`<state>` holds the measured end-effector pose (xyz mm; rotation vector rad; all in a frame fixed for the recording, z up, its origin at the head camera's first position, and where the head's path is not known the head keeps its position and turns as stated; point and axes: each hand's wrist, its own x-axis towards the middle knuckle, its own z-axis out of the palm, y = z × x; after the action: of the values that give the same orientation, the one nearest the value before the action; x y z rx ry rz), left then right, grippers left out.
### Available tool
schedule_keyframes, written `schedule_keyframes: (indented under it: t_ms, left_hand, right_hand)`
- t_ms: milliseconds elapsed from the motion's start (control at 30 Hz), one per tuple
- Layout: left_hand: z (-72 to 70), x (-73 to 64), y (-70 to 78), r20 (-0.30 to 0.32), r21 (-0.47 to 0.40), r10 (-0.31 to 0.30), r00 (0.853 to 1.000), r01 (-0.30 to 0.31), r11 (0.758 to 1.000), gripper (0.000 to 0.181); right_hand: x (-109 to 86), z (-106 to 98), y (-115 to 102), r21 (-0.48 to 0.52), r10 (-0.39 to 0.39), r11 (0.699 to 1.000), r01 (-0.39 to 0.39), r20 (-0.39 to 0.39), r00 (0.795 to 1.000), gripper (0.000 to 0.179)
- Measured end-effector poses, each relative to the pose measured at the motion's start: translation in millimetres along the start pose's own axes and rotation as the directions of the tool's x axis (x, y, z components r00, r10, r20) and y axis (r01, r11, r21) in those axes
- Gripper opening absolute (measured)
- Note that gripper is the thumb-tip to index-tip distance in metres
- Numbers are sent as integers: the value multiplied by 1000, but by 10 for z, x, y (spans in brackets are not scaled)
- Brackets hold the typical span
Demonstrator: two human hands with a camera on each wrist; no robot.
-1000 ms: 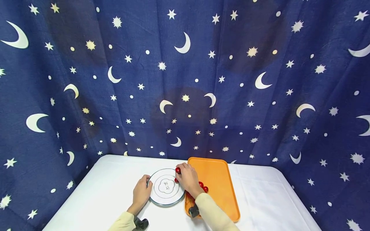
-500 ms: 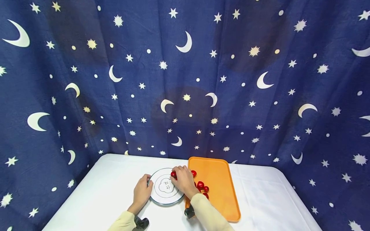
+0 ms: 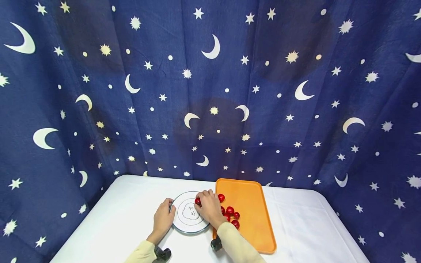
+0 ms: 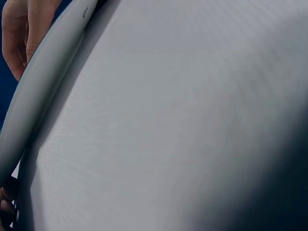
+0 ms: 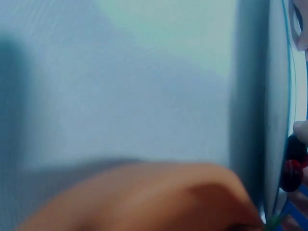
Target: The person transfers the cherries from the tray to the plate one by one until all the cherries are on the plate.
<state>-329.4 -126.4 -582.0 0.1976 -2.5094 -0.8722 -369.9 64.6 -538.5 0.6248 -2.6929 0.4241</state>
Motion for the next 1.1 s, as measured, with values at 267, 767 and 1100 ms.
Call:
schedule_keyframes:
  t_ms: [267,767,1100]
  left_hand:
    - [23,-5,12,-14,-10,8,1000,-8,1000,19]
    - [-13,-8,34,-12,-8,15,1000,-16,1000,18]
    - [-11,-7,8,0,-7,12,1000,-12,1000,20]
  right_hand:
    - [-40,17,18,-13,-5,1000,5,-14,1000,29]
    - [-73,-30,58,10,-24,1000,25,-49,998,39]
    - [-36,-95,204,100,70,994,-53,-164,984,22]
